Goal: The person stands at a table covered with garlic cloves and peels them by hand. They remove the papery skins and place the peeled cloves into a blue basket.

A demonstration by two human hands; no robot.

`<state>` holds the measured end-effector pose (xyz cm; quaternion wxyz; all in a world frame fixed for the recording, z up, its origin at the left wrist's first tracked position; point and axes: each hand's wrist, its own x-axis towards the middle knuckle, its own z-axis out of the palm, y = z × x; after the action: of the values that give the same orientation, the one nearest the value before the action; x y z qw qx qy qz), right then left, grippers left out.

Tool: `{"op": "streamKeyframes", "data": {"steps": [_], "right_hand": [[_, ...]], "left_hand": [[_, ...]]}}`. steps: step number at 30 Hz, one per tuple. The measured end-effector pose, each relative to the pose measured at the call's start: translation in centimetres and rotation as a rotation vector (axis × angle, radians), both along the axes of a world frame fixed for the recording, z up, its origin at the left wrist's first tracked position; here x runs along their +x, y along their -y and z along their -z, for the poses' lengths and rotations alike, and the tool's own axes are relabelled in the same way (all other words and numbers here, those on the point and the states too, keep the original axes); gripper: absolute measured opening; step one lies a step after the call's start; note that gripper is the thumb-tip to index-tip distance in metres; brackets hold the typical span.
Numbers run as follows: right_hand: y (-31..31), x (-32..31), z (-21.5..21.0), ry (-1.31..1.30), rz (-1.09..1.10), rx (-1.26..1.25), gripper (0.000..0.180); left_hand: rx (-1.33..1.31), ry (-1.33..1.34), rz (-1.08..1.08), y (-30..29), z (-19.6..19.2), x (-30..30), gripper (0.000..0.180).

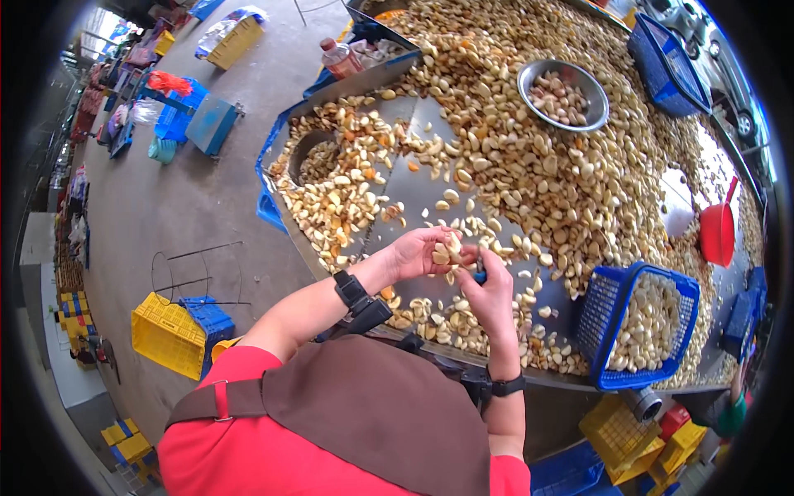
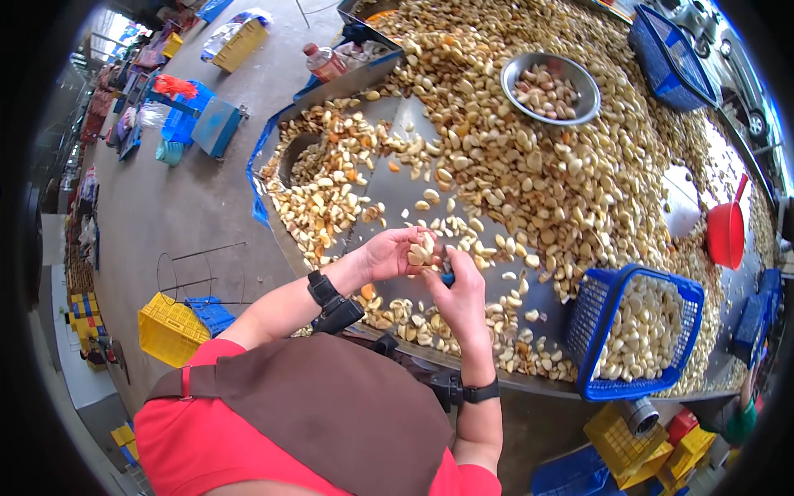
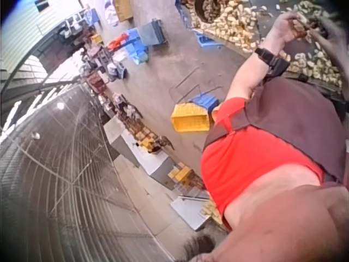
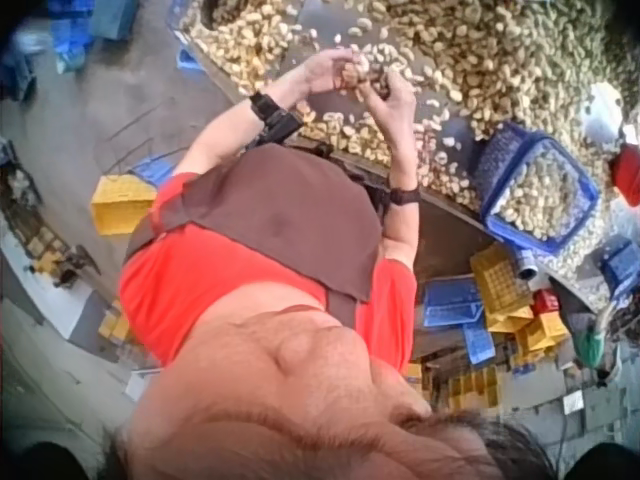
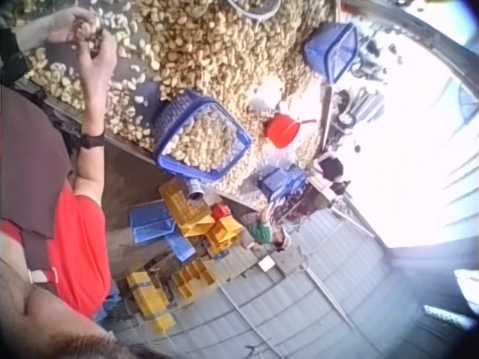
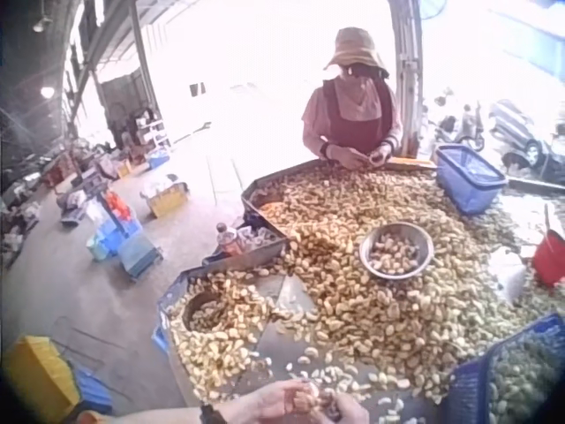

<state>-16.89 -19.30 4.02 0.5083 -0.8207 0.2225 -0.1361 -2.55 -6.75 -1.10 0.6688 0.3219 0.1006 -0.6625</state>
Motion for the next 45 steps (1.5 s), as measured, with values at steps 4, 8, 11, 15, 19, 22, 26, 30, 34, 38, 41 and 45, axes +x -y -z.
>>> {"op": "streamKeyframes", "data": {"steps": [4,8,11,15,19,22,26,30,34,38,41,45], "right_hand": [[3.9,-2.8,1.8,-0.225,0.137,-0.225,0.019],[3.3,-5.4,2.0,-0.400,-0.005,-0.210,0.019],[1.3,-4.9,2.4,-0.454,-0.085,-0.290,0.022],[2.0,-4.7,4.7,-0.431,0.036,-0.343,0.022],[0.6,-3.4,6.0,-0.486,-0.167,-0.509,0.023],[0.8,-3.3,6.2,-0.490,-0.083,-0.438,0.023],[2.0,-3.2,5.0,-0.453,0.057,-0.183,0.019],[0.4,-2.2,1.6,-0.271,0.027,0.020,0.024],[2.3,-2.3,3.6,-0.258,0.130,-0.239,0.028],[3.1,0.4,4.4,-0.289,0.097,-0.483,0.024],[2.9,2.1,6.5,-0.419,-0.067,-0.638,0.015],[1.8,2.8,7.4,-0.425,-0.094,-0.651,0.010]], "left_hand": [[-0.062,-0.041,0.047,0.1,0.2,0.3,0.032],[-0.076,-0.011,0.087,-0.9,-0.6,1.0,0.028],[0.072,0.103,0.113,-1.0,-1.0,0.6,0.020],[0.236,0.340,0.282,-1.1,-0.8,0.2,0.014],[0.225,0.279,0.387,-0.3,-0.2,-1.0,0.015],[0.211,0.209,0.363,-0.9,-1.3,-1.2,0.016],[0.263,0.224,0.307,-1.9,0.4,-1.5,0.016],[0.236,0.102,0.335,-0.2,0.4,-2.6,0.025],[0.187,-0.032,0.272,-0.7,1.4,-2.1,0.027],[0.167,0.121,0.165,-2.0,1.1,-0.2,0.021],[0.220,0.249,0.068,-2.2,-0.1,1.7,0.023],[0.460,0.680,-0.031,-2.5,0.3,4.6,0.015]]}}
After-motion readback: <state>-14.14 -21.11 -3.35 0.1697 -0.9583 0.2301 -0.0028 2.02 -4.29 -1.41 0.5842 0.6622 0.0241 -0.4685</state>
